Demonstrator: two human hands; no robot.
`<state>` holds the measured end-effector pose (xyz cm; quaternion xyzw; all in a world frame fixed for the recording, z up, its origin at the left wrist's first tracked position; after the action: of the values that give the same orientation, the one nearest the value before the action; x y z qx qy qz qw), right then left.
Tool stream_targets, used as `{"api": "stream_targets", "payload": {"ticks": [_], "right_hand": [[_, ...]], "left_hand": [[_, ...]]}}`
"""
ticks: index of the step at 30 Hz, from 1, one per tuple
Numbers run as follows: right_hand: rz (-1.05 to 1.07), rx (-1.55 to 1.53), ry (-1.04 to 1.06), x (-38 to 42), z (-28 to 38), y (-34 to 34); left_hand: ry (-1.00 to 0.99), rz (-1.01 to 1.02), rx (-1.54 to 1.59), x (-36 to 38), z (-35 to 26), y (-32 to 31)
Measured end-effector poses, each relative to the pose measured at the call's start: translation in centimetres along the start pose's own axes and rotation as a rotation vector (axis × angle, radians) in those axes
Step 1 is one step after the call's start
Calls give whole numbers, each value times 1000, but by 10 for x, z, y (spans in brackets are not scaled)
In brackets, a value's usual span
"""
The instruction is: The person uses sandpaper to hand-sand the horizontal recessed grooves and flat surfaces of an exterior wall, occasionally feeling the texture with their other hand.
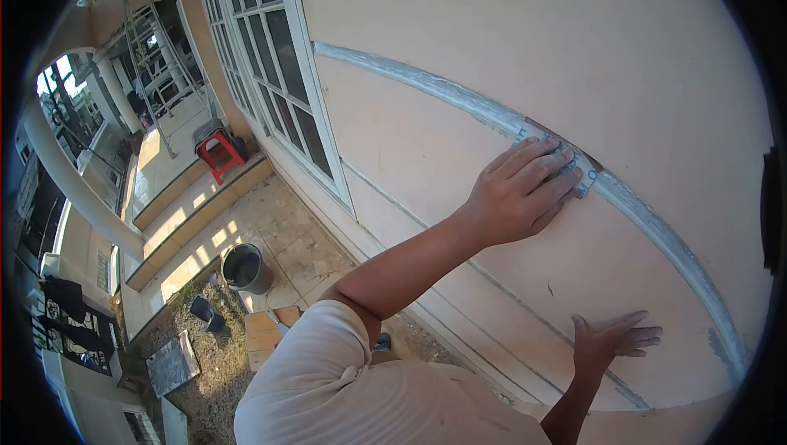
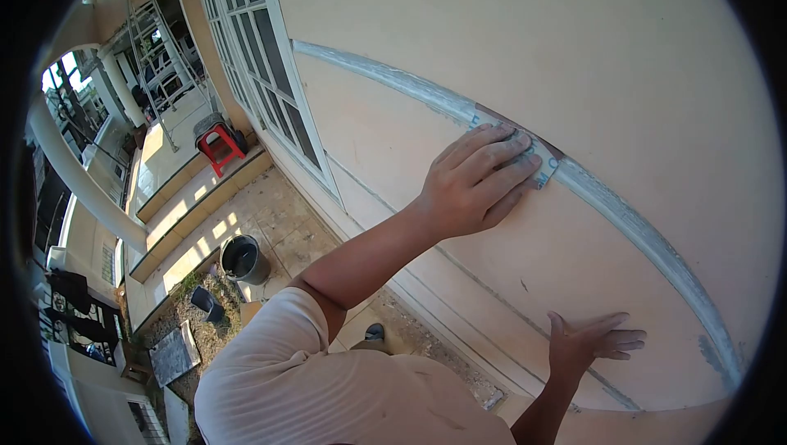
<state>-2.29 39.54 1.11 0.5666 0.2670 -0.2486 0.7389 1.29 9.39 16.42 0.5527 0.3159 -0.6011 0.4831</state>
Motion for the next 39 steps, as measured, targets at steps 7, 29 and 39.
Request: {"api": "stream_targets", "payload": {"ticks": [7,29,39], "right_hand": [[-292,-326,316,-12,26,21],[-768,-5,180,-58,145,10],[-749,-138,148,-57,150,18]], "left_hand": [[-27,1,9,4,6,2],[35,27,-290,62,220,102],[66,19,-397,70,278,138]]}}
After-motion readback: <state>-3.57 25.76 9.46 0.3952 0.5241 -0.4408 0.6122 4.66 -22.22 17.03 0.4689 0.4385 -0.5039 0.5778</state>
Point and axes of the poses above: each hand's wrist, its own x-axis away from the middle knuckle, its own y-axis out of the back of the hand, z = x × y, the point moved 2 cm from there along -x, towards the middle knuckle, and after that the axes turned 3 degrees about -y, right-handed, at the moved point
